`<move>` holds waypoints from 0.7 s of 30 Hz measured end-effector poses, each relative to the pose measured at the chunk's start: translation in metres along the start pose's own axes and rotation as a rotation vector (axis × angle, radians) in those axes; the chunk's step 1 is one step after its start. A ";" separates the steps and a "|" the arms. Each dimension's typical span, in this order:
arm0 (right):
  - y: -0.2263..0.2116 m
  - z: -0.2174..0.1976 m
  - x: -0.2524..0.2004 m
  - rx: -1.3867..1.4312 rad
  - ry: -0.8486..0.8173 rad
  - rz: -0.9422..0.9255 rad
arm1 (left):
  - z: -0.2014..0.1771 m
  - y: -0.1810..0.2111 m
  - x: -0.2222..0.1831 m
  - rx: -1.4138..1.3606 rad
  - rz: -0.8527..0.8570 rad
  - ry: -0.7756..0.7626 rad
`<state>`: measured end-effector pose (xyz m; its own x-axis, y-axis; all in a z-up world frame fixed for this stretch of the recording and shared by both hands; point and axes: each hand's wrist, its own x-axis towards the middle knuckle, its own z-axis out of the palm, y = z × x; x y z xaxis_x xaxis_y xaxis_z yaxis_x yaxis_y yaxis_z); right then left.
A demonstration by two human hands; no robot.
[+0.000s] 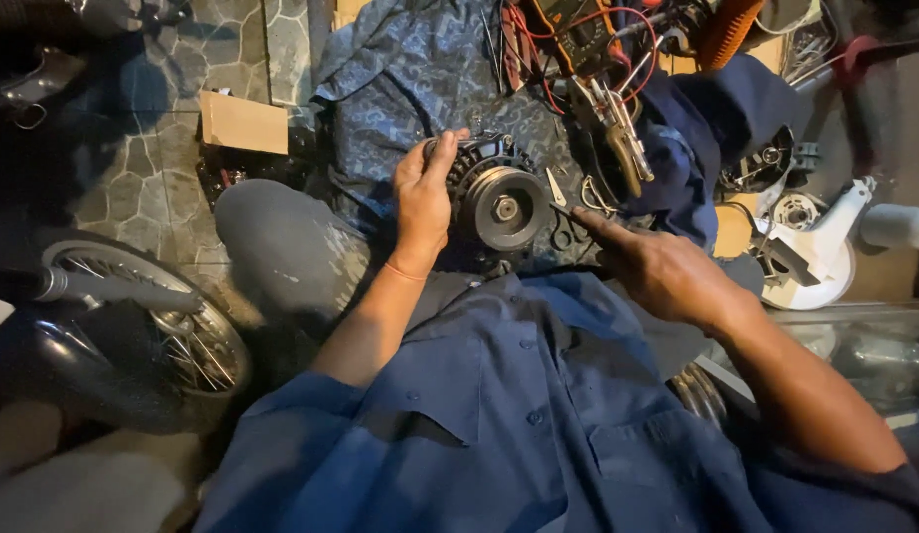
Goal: The person is performing maintenance on an alternator, using a screwdriver to adjust or pry components and manually rotating the pulley to check for proper function.
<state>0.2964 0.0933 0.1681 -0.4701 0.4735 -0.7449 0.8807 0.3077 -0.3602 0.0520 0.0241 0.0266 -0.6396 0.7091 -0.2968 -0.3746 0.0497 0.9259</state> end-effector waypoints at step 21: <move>0.010 0.009 0.011 -0.826 0.280 -0.147 | 0.023 0.014 -0.011 0.161 0.072 0.087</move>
<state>0.3009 0.0946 0.1512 -0.6681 0.5333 -0.5189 0.5369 0.8283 0.1600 0.0689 0.0332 0.0486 -0.7190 0.6518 -0.2412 -0.2180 0.1181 0.9688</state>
